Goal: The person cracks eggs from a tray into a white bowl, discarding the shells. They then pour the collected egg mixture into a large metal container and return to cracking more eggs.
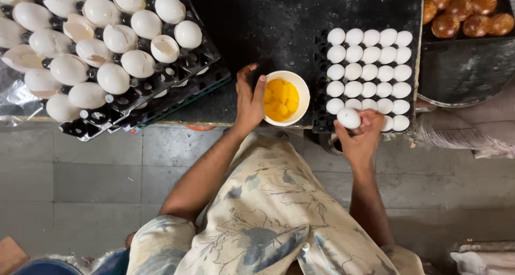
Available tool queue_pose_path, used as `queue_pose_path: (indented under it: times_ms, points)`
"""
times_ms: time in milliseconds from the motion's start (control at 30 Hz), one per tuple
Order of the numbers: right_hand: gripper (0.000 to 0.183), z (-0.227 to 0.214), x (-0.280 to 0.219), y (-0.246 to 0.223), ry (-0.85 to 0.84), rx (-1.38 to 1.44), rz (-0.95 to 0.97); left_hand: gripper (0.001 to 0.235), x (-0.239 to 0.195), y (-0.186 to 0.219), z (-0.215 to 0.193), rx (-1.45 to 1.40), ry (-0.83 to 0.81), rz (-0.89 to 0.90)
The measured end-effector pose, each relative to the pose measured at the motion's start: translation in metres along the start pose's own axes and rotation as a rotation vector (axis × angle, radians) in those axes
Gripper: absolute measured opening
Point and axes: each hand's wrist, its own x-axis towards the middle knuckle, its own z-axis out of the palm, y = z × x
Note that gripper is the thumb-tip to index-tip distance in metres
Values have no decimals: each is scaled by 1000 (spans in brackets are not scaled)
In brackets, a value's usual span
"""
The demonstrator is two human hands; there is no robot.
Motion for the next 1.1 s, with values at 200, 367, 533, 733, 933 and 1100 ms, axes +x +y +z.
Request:
queue_pose_path:
  times_ms: [200,367,533,733,933,1100]
  points:
    - [41,47,-1,-34,-151,100,-43,50,-2,3,-2,156,47,-6]
    - [45,65,20,-57,-443,-338,-279,56,-6,9,-1,339,148,93]
    - [45,61,30,-77,-363,-190,-285,59,-5,13,0,352,161,68]
    - [48,82,51,-82,-429,-101,-173,54,-5,22,0,435,191,29]
    - [50,91,58,-78,-443,-166,-157,50,-6,28,-2,436,187,25]
    - [48,89,64,-80,-481,-187,-123,50,-5,27,-2,417,186,45]
